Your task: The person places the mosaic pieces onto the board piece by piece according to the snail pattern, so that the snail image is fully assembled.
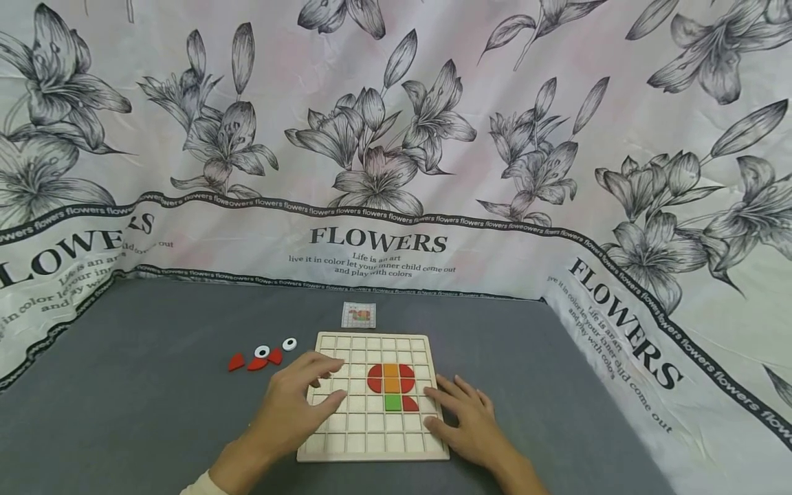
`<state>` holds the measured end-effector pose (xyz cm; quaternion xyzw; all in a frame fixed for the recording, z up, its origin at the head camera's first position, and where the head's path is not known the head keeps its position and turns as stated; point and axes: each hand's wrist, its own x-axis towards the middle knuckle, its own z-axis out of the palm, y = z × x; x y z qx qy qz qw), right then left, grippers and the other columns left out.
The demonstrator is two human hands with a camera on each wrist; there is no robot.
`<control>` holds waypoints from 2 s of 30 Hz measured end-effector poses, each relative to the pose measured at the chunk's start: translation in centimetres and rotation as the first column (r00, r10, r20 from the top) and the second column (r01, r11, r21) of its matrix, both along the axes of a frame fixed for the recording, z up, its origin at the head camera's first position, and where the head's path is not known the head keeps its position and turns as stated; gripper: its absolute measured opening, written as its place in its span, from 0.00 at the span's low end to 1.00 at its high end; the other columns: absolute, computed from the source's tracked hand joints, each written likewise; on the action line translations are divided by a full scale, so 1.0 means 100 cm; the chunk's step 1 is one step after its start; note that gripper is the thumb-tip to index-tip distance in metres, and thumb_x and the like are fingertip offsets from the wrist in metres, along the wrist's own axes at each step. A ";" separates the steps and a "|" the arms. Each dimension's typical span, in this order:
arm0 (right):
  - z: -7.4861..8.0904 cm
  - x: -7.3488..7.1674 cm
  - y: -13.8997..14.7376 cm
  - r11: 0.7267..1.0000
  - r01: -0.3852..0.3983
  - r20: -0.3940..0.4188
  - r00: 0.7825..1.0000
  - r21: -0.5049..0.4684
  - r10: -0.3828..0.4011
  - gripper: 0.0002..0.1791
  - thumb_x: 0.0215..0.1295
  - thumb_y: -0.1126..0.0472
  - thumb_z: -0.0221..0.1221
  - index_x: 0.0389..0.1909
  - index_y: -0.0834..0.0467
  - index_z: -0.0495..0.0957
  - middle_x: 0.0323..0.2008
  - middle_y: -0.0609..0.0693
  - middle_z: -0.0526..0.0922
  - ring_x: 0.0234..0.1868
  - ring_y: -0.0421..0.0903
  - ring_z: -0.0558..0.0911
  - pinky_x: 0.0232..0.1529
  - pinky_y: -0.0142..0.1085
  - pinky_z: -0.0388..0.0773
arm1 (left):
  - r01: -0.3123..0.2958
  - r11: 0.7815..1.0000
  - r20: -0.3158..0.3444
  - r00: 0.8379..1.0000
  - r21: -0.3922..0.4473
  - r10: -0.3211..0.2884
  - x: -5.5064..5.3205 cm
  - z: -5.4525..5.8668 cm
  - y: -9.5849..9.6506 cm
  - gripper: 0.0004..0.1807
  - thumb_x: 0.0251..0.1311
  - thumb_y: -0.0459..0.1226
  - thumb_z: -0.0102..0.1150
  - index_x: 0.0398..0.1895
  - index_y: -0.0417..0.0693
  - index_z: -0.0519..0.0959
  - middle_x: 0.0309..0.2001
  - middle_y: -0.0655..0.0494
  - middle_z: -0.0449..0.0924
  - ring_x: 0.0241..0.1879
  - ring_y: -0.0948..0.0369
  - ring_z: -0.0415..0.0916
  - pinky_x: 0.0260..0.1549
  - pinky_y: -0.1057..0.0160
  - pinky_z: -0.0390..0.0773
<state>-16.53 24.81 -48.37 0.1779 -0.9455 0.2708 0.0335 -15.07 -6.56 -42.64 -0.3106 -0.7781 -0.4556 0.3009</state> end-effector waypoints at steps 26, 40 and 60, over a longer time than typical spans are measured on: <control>-0.002 0.000 0.001 1.000 0.004 -0.002 1.000 0.002 -0.004 0.27 0.64 0.40 0.58 0.60 0.48 0.78 0.67 0.51 0.68 0.69 0.62 0.57 0.59 0.66 0.45 | -0.263 0.955 0.364 0.883 -0.137 0.295 0.027 -0.053 -0.091 0.26 0.42 0.37 0.78 0.50 0.51 0.82 0.39 0.65 0.80 0.38 0.64 0.77 0.32 0.64 0.76; 0.000 0.001 0.000 1.000 -0.002 -0.007 1.000 0.000 0.002 0.27 0.64 0.40 0.58 0.60 0.48 0.78 0.67 0.52 0.68 0.69 0.62 0.57 0.59 0.66 0.44 | -0.114 0.941 0.532 0.801 -0.318 0.276 0.023 -0.056 -0.102 0.34 0.41 0.39 0.79 0.56 0.55 0.78 0.39 0.71 0.74 0.42 0.64 0.73 0.40 0.59 0.75; 0.000 0.001 0.001 1.000 -0.011 0.006 1.000 -0.007 0.011 0.27 0.64 0.41 0.58 0.60 0.48 0.78 0.67 0.52 0.67 0.69 0.62 0.57 0.59 0.66 0.43 | -0.264 0.942 0.274 0.909 -0.209 0.315 0.027 -0.052 -0.089 0.29 0.36 0.29 0.79 0.48 0.46 0.83 0.34 0.74 0.77 0.35 0.70 0.76 0.32 0.65 0.78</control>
